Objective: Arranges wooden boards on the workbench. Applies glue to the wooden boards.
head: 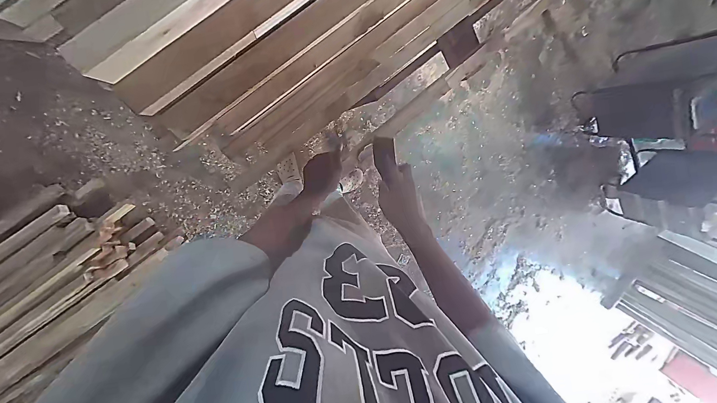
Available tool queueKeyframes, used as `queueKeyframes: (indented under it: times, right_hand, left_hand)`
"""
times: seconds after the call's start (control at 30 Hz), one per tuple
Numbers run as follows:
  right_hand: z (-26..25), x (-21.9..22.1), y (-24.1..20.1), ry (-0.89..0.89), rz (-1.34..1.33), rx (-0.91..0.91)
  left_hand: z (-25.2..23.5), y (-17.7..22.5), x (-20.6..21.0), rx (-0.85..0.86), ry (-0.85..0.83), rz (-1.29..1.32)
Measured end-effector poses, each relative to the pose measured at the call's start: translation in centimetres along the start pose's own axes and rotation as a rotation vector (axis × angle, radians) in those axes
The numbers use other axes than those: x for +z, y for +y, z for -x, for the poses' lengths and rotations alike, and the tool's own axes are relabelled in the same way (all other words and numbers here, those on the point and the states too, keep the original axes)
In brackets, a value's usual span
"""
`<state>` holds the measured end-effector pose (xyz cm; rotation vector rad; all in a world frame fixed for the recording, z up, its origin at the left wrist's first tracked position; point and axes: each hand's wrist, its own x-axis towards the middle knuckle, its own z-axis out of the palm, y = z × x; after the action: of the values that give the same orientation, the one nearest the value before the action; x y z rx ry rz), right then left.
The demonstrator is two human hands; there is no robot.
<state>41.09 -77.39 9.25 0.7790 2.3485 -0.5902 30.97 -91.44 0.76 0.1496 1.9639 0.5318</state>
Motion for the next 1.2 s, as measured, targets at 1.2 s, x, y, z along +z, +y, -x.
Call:
queueKeyframes:
  times: [1.2]
  right_hand:
    - [-11.7,-13.9,8.1,-0.184,0.077,-0.01]
  left_hand:
    - [-4.6,-1.0,2.0,-0.013,-0.127,0.351]
